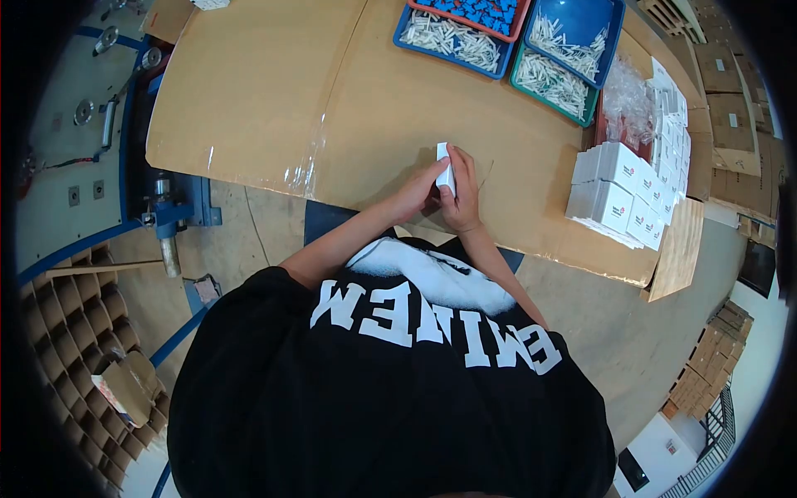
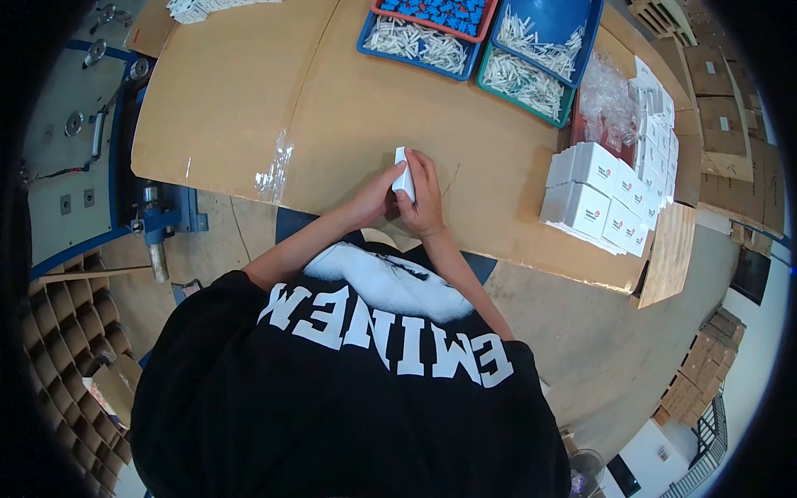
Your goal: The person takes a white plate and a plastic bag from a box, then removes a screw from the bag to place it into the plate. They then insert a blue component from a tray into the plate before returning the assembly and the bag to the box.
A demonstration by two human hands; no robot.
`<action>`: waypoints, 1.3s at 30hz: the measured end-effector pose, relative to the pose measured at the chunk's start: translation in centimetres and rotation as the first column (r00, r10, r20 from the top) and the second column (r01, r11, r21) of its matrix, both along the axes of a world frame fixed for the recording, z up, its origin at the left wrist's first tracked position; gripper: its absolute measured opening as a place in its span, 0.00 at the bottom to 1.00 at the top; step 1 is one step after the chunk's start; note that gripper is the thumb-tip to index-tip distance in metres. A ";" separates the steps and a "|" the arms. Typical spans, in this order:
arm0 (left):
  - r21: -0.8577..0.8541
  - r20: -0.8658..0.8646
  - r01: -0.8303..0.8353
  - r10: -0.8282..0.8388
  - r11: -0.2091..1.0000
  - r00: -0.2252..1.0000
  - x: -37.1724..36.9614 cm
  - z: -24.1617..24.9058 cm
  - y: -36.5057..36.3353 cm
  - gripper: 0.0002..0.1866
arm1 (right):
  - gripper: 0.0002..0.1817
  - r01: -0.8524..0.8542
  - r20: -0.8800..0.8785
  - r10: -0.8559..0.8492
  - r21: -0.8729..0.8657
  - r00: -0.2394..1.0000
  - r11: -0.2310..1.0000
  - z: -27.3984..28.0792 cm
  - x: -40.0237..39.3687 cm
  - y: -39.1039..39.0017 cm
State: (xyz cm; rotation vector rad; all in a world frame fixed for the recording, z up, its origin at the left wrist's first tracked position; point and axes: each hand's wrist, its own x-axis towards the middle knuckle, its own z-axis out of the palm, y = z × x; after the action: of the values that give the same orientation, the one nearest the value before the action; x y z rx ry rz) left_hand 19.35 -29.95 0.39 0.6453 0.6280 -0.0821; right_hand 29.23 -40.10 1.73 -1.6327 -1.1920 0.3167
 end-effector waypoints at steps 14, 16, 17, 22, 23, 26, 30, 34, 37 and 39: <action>-0.014 -0.007 -0.056 0.056 0.998 0.998 -0.2 4.4 -0.2 0.28 | 0.40 0.039 0.007 -0.039 0.012 0.999 0.999 1.6 -0.8 -0.2; -0.026 0.028 -0.095 0.095 0.995 0.995 -0.1 5.6 -0.3 0.28 | 0.39 0.054 0.035 -0.055 0.018 0.998 0.998 1.7 -0.8 -0.3; -0.027 0.029 -0.095 0.096 0.995 0.995 -0.1 5.6 -0.4 0.28 | 0.38 0.070 0.060 -0.072 0.024 0.996 0.997 1.7 -0.8 -0.3; 0.023 0.032 -0.153 0.152 0.988 0.988 0.1 5.5 -0.7 0.28 | 0.34 0.060 0.121 -0.066 0.056 0.990 0.997 1.6 -0.9 -0.4; 0.025 0.033 -0.154 0.153 0.988 0.988 0.2 5.3 -0.8 0.28 | 0.33 0.062 0.136 -0.070 0.058 0.988 0.996 1.5 -0.9 -0.4; 0.082 0.010 -0.180 0.179 0.980 0.984 0.3 4.4 -1.0 0.28 | 0.33 0.063 0.155 -0.066 0.029 0.986 0.998 1.1 -1.0 -0.4; 0.137 -0.004 -0.190 0.192 0.972 0.981 0.4 3.4 -1.2 0.30 | 0.32 0.056 0.168 -0.056 0.008 0.984 0.998 0.5 -1.0 -0.5; 0.164 -0.050 -0.164 0.174 0.973 0.983 0.2 3.0 -1.1 0.31 | 0.31 0.052 0.159 -0.053 0.011 0.986 0.999 0.6 -1.0 -0.5; 0.168 -0.054 -0.183 0.195 0.969 0.979 0.3 3.1 -1.3 0.31 | 0.31 0.051 0.156 -0.051 0.004 0.987 0.999 0.6 -1.0 -0.5; 0.172 -0.050 -0.185 0.196 0.968 0.979 0.3 3.1 -1.3 0.31 | 0.30 0.052 0.156 -0.051 -0.002 0.986 0.999 0.5 -1.0 -0.6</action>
State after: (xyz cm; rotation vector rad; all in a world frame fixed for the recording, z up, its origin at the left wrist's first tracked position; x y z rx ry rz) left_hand 19.67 -31.23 3.50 0.7431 0.7641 0.1302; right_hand 28.28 -40.68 2.22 -1.7159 -1.2640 0.1620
